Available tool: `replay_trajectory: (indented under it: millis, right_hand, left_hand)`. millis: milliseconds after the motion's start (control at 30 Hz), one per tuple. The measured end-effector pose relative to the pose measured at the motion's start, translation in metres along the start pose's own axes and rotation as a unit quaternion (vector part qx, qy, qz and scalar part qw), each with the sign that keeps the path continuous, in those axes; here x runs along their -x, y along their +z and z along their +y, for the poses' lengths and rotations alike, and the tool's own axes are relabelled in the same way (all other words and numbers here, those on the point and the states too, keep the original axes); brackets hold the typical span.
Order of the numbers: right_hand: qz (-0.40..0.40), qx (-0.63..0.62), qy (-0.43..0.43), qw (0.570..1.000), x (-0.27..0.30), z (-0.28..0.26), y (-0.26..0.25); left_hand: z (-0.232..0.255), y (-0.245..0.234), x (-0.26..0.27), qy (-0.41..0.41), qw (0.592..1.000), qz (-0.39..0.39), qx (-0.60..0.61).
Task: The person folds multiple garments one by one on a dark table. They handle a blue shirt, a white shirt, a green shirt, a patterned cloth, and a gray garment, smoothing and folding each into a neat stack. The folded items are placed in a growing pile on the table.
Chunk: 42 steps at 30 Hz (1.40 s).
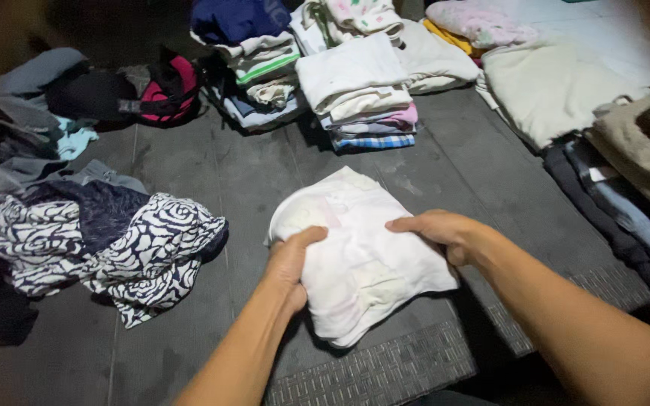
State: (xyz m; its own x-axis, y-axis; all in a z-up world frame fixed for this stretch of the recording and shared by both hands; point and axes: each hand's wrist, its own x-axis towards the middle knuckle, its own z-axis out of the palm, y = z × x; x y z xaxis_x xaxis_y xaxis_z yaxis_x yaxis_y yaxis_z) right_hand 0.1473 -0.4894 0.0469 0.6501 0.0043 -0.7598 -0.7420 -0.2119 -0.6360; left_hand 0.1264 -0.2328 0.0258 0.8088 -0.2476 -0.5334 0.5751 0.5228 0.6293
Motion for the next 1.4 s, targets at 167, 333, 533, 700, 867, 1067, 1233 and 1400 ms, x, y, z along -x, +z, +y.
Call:
replay_trajectory:
  millis: [167, 333, 533, 700, 867, 1067, 1233, 1400]
  right_hand:
    - [-0.164, -0.304, -0.1, 0.933, 0.033, 0.038, -0.014]
    - [-0.206, -0.466, -0.358, 0.783, 0.082, 0.1, -0.025]
    - [-0.082, -0.58, -0.488, 0.646, 0.11, 0.15, 0.018]
    - [0.027, -0.598, -0.35, 0.721, 0.115, 0.158, -0.036]
    - [0.084, -0.482, -0.259, 0.833, 0.136, 0.13, -0.111]
    - [0.049, -0.332, -0.445, 0.83, 0.195, 0.066, -0.223]
    - [-0.01, -0.263, -0.587, 0.766, 0.26, 0.045, -0.334]
    - [0.273, -0.439, -0.387, 0.764, 0.237, 0.079, -0.415]
  left_hand:
    - [0.014, 0.008, 0.02, -0.072, 0.981, -0.146, 0.109]
    - [0.003, 0.055, 0.021, -0.096, 0.941, -0.288, 0.152]
    - [-0.045, 0.12, 0.03, -0.143, 0.914, -0.337, 0.172]
    - [-0.091, 0.126, 0.052, -0.153, 0.919, -0.341, 0.124]
    - [-0.086, 0.149, 0.045, -0.177, 0.896, -0.36, 0.191]
    - [-0.068, 0.273, -0.017, -0.062, 0.901, -0.382, 0.197]
    - [-0.06, 0.445, -0.074, 0.038, 0.845, -0.527, 0.089]
    - [-0.113, 0.536, -0.11, -0.109, 0.885, -0.446, -0.08]
